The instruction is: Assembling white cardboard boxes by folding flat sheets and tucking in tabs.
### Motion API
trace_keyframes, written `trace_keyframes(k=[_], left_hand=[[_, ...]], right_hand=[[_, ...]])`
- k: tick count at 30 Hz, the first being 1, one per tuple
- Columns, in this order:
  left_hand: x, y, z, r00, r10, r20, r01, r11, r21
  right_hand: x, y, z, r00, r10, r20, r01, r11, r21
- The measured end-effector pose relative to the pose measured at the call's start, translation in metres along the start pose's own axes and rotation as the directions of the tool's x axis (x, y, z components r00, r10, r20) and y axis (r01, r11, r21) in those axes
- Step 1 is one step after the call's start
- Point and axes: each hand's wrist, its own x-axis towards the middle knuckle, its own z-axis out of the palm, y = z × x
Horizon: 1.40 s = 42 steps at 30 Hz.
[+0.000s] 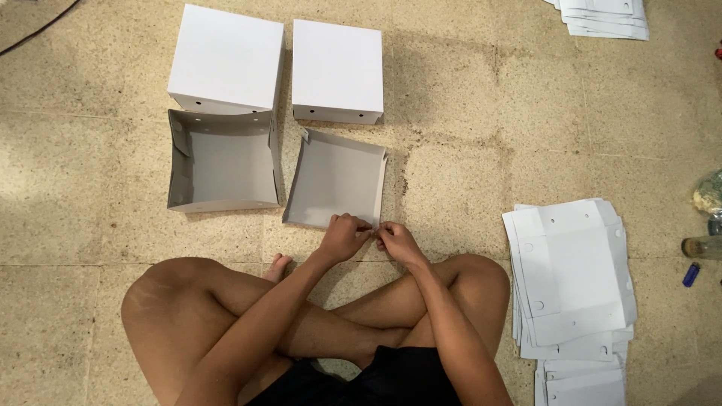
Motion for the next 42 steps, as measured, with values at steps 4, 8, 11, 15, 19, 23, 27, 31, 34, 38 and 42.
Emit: trace_keyframes(k=[4,8,11,15,19,23,27,31,34,38,42], left_hand=[[-0.002,0.006,-0.006,1.0,-0.022,0.012,0.022,0.999,-0.025],[-0.002,0.007,-0.006,1.0,0.002,-0.019,-0.004,0.996,-0.092],[-0.001,0.004,-0.004,1.0,0.0,-0.016,-0.001,0.996,-0.091],[0.0,0.002,-0.003,0.999,0.001,-0.035,-0.004,0.997,-0.075],[0.0,0.005,-0.005,0.998,0.012,-0.062,-0.019,0.994,-0.105],[-0.004,0.021,-0.018,0.998,-0.017,-0.053,0.011,0.993,-0.115],[-0.002,0.012,-0.011,0.998,-0.047,-0.04,0.043,0.993,-0.106],[-0.003,0.013,-0.01,0.997,-0.007,-0.076,0.001,0.997,-0.078],[-0.002,0.01,-0.009,0.999,-0.015,-0.047,0.012,0.997,-0.075],[0.002,0.0,0.003,0.998,-0.03,-0.052,0.028,0.999,-0.037],[0.002,-0.001,0.0,0.996,-0.056,-0.064,0.054,0.998,-0.024]], right_hand=[[0.006,0.009,-0.002,1.0,-0.007,-0.008,0.007,1.0,-0.004],[0.006,0.01,0.0,1.0,0.006,-0.003,-0.006,1.0,0.023],[0.007,0.011,0.0,1.0,-0.002,0.007,0.001,0.999,0.04],[0.018,0.029,-0.003,0.999,0.005,0.032,-0.009,0.993,0.121],[0.015,0.019,-0.005,0.999,-0.015,0.033,0.011,0.992,0.124],[0.011,0.014,-0.004,0.998,-0.039,0.039,0.034,0.992,0.122],[0.011,0.019,-0.003,0.998,-0.047,0.05,0.043,0.996,0.081],[0.008,0.008,0.001,1.0,0.002,0.003,-0.002,0.997,0.077],[0.008,0.007,0.004,1.0,-0.005,-0.005,0.005,0.998,0.069],[0.006,0.002,0.005,1.0,-0.012,-0.023,0.013,1.0,0.025],[0.001,-0.009,0.005,0.998,-0.015,-0.061,0.019,0.997,0.07]])
